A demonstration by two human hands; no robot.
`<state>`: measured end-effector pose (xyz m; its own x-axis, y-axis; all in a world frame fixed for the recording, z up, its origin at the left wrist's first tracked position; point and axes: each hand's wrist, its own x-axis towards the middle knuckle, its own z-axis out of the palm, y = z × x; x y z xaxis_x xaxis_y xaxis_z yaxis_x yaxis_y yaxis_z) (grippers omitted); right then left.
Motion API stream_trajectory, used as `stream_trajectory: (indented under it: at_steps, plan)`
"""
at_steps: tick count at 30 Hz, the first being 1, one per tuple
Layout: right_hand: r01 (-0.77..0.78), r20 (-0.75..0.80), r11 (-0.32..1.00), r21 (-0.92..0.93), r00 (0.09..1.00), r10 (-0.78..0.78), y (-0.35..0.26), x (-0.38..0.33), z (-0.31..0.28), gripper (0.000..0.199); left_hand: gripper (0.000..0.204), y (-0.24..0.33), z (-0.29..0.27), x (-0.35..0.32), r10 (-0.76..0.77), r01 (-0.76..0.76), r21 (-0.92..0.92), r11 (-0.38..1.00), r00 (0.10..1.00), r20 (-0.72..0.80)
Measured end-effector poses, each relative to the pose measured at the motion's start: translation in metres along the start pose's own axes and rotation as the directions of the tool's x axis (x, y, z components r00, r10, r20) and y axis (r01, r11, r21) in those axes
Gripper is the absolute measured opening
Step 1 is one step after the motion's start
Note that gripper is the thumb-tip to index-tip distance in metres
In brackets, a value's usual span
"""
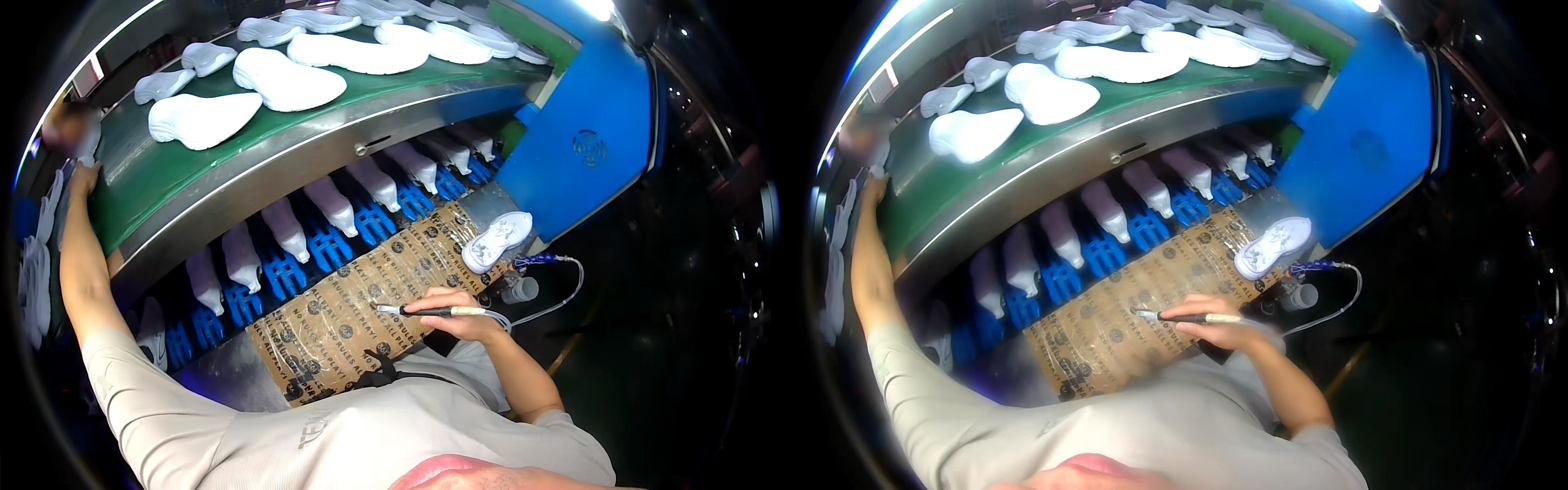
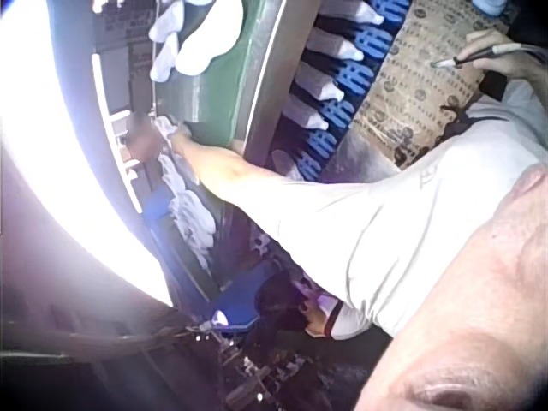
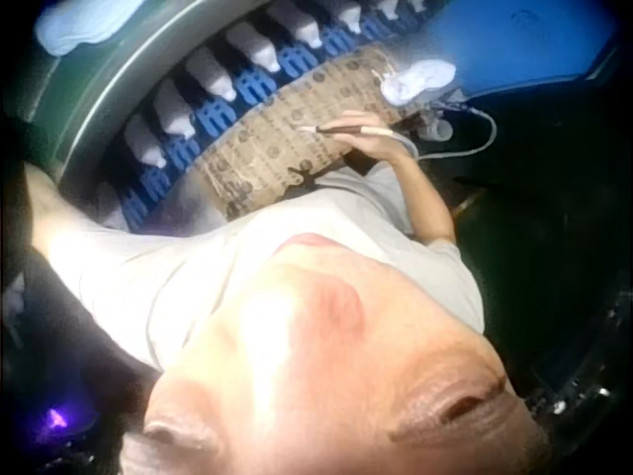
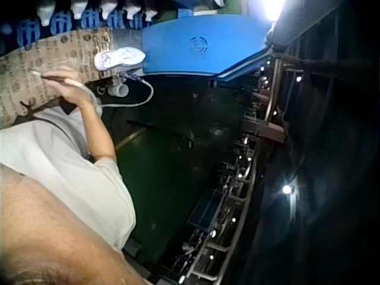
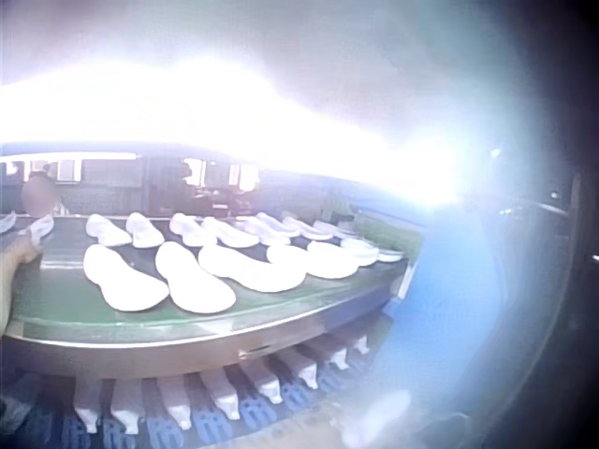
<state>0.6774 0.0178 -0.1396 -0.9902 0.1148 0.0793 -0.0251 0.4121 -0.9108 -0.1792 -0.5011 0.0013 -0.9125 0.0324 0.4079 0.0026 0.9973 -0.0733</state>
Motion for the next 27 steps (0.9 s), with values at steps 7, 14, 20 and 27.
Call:
stream_trajectory:
  at_steps: [7,14,20,27]
  plan:
    - [0.003,-0.08,1.0,0.025,0.997,-0.001,0.0,0.004,0.001,0.031,0.072,0.045,-0.04,-0.068,0.069,-0.067,-0.024,0.997,0.995,0.066]
    - [0.082,-0.183,0.995,0.059,0.981,-0.07,0.014,-0.005,-0.005,0.033,0.079,0.039,-0.139,-0.173,-0.073,-0.028,-0.59,0.807,0.987,-0.146]
    - [0.075,-0.394,0.97,0.23,0.919,0.022,0.018,-0.013,-0.01,0.026,0.06,0.085,-0.212,-0.369,-0.201,-0.153,-0.834,-0.53,0.978,-0.051]
    - [0.232,-0.505,0.796,0.559,0.857,0.104,0.039,-0.003,-0.002,0.021,0.077,0.226,-0.203,-0.563,0.338,0.342,-0.417,-0.842,0.937,0.086]
